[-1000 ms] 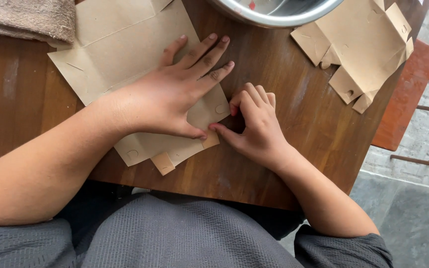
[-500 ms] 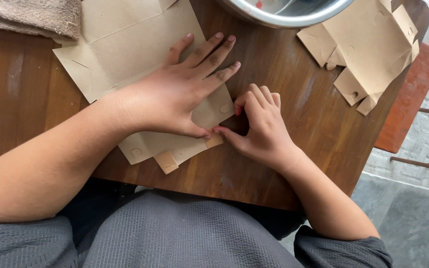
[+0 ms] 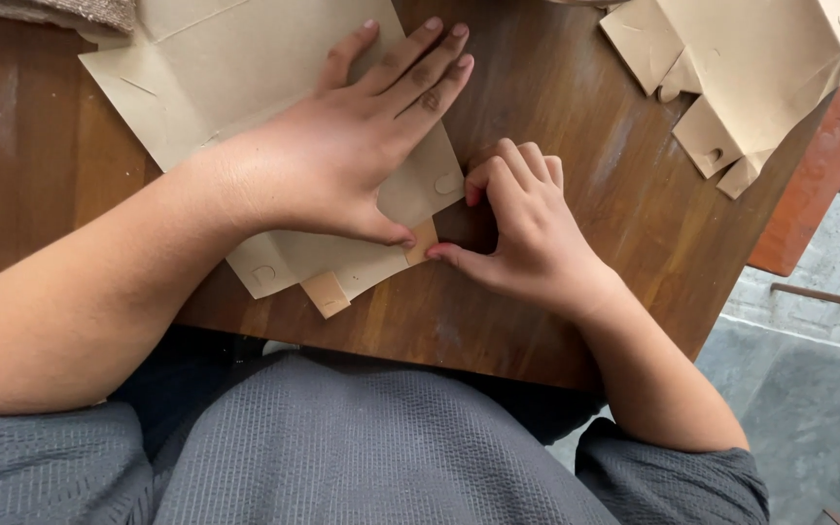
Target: The person sits at a wooden table and assembles flat cardboard pieces into small boxes by hand. They fold the flaps and press the tabs into slots to form the box structure, repeating the process for multiple units.
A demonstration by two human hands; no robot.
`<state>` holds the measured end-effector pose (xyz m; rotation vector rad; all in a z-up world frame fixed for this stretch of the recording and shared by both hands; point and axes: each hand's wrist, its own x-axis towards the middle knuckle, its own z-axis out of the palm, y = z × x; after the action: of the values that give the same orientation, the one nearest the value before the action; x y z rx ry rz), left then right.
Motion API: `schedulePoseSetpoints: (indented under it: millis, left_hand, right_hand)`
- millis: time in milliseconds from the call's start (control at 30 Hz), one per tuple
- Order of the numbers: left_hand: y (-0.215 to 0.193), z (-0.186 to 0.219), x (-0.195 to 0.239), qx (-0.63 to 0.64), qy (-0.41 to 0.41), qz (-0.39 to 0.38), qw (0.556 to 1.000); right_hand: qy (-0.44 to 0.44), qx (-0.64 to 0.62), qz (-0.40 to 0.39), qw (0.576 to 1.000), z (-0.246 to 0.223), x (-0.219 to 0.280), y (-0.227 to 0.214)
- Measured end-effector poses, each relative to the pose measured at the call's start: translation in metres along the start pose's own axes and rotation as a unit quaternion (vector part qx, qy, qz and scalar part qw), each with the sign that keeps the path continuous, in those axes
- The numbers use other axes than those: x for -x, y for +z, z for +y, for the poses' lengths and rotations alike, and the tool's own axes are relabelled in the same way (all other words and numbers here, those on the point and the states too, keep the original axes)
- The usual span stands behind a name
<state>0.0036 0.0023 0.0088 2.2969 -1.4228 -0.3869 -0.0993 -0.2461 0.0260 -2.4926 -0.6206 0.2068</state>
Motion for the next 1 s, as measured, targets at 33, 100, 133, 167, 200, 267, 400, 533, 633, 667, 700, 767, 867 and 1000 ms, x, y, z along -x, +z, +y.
schedulePoseSetpoints:
  millis: [33,100,133,167,200,267,400,533,633,667,700,767,867,1000]
  left_hand:
    - [0.000,0.000,0.000,-0.001,0.000,0.001,1.000]
    - [0.001,0.001,0.000,-0.004,0.002,0.004,1.000]
    - [0.001,0.001,0.000,-0.004,0.000,0.005,1.000]
    - [0.001,0.001,0.000,0.000,0.000,0.004,1.000]
    - [0.000,0.002,-0.001,0.004,-0.001,0.003,1.000]
    - [0.005,0.002,-0.003,-0.004,0.002,0.008,1.000]
    - [0.006,0.000,-0.001,-0.021,0.004,0.008,1.000]
    - [0.005,0.004,0.001,0.018,0.009,-0.008,1.000]
    - [0.001,0.002,-0.002,-0.003,0.002,-0.008,1.000]
    - [0.001,0.002,-0.002,-0.004,0.003,-0.003,1.000]
    - [0.002,0.002,-0.001,-0.005,0.003,0.003,1.000]
    - [0.002,0.002,-0.001,0.001,0.003,0.003,1.000]
    - [0.000,-0.002,-0.005,-0.018,0.007,0.008,1.000]
    - [0.000,0.003,-0.001,-0.001,0.001,-0.001,1.000]
  right_hand:
    - [0.000,0.001,0.001,1.000,0.000,-0.001,0.001]
    - [-0.001,-0.008,0.034,0.999,-0.001,-0.003,0.005]
    - [-0.002,-0.007,0.033,0.999,-0.002,-0.005,0.006]
    - [-0.001,-0.001,0.051,0.999,-0.003,-0.006,0.008]
    - [0.000,0.005,0.068,0.998,-0.004,-0.007,0.009]
    - [0.009,0.014,0.076,0.997,-0.004,-0.007,0.013]
    - [0.012,0.018,0.071,0.997,-0.001,-0.006,0.015]
    - [-0.013,0.006,0.013,1.000,-0.002,-0.001,0.000]
    - [-0.008,0.005,0.011,1.000,-0.001,-0.004,0.000]
    - [-0.006,0.008,0.022,1.000,-0.002,-0.005,0.001]
    - [-0.004,0.011,0.033,0.999,-0.002,-0.006,0.003]
    - [0.001,0.013,0.043,0.999,-0.005,-0.009,0.005]
    - [0.005,0.020,0.080,0.997,-0.001,-0.012,0.011]
    - [-0.089,-0.081,0.106,0.987,0.001,-0.002,0.008]
